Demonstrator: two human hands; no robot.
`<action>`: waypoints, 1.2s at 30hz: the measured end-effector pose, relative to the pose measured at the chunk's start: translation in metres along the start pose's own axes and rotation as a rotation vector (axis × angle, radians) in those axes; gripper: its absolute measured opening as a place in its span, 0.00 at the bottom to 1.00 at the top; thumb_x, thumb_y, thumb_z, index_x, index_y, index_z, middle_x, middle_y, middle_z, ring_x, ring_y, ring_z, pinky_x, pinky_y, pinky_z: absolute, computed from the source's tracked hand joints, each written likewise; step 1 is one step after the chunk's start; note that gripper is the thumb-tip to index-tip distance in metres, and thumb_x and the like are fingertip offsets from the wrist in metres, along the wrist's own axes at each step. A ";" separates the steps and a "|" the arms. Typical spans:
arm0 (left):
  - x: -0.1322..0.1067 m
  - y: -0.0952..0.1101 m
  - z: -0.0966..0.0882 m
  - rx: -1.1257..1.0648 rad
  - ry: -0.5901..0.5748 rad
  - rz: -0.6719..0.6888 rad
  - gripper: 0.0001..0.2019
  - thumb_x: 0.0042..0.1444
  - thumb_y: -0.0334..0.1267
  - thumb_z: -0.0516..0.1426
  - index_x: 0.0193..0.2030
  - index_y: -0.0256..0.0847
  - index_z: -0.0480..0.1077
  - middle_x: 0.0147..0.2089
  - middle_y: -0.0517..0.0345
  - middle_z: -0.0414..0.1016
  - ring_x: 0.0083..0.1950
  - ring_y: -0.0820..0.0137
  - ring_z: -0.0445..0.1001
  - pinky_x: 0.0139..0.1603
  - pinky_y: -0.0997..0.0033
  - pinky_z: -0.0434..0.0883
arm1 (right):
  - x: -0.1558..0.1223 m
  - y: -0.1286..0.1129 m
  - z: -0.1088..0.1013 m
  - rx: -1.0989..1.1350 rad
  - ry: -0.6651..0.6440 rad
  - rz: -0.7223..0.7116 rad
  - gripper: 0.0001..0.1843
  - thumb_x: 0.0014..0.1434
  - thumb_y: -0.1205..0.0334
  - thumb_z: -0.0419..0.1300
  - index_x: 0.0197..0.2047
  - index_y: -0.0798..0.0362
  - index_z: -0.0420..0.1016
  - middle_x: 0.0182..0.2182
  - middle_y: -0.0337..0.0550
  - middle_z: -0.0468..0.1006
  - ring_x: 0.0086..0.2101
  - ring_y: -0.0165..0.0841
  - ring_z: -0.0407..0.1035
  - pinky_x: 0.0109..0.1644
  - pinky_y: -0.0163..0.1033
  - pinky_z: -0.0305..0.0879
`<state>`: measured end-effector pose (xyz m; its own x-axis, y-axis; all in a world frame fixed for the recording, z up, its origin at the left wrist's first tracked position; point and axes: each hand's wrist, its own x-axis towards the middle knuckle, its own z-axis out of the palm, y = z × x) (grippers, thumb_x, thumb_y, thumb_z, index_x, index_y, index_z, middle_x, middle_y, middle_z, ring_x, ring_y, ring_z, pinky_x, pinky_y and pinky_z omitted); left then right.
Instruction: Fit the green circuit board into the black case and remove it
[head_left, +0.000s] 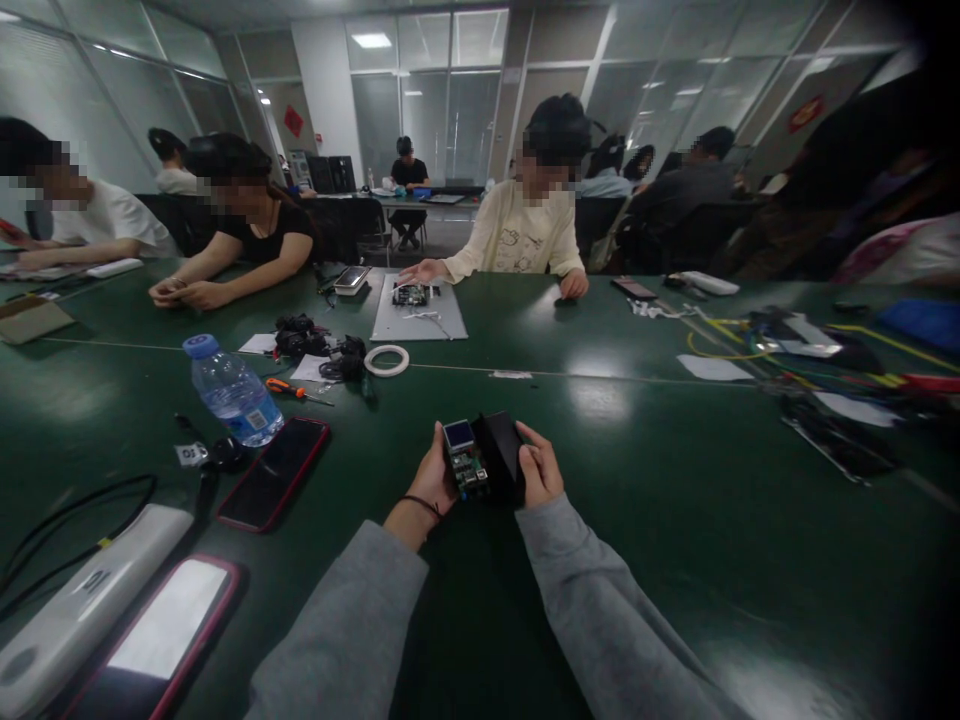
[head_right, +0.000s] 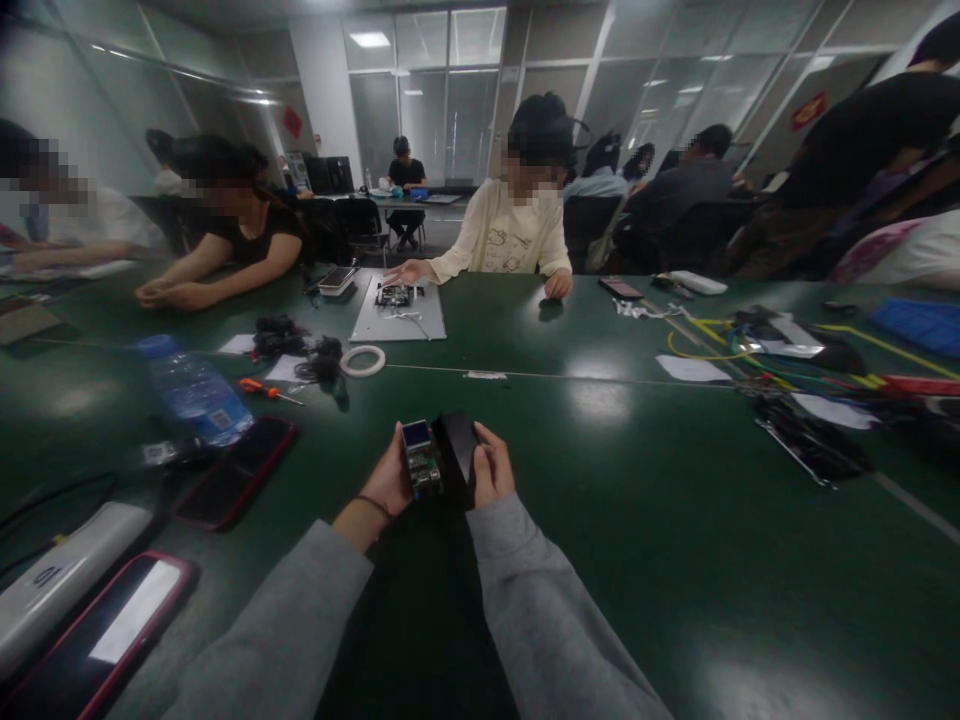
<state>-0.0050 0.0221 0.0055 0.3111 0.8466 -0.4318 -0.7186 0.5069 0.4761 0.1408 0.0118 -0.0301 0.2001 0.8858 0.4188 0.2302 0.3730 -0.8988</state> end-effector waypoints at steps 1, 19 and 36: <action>0.000 0.001 0.000 -0.009 -0.004 -0.005 0.27 0.53 0.60 0.48 0.39 0.35 0.69 0.32 0.51 0.72 0.35 0.66 0.73 0.42 0.64 0.69 | 0.001 0.000 -0.001 -0.014 -0.009 -0.023 0.22 0.62 0.52 0.47 0.57 0.52 0.62 0.42 0.47 0.72 0.38 0.35 0.69 0.41 0.42 0.68; 0.002 0.002 -0.007 -0.048 -0.100 0.001 0.26 0.55 0.59 0.46 0.42 0.37 0.67 0.49 0.45 0.73 0.51 0.60 0.71 0.51 0.58 0.67 | 0.003 0.019 -0.001 -0.358 0.019 -0.140 0.36 0.47 0.48 0.60 0.55 0.60 0.60 0.48 0.55 0.60 0.51 0.43 0.58 0.57 0.52 0.58; 0.002 0.004 -0.013 -0.051 -0.200 -0.007 0.26 0.56 0.58 0.45 0.46 0.36 0.62 0.55 0.39 0.67 0.57 0.58 0.66 0.52 0.57 0.65 | 0.003 0.021 -0.028 -0.455 0.042 -0.182 0.31 0.46 0.51 0.57 0.52 0.58 0.64 0.42 0.53 0.69 0.40 0.43 0.66 0.45 0.52 0.65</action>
<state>-0.0149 0.0236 -0.0033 0.4296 0.8612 -0.2716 -0.7452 0.5080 0.4321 0.1724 0.0144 -0.0444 0.1544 0.8019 0.5772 0.6561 0.3536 -0.6667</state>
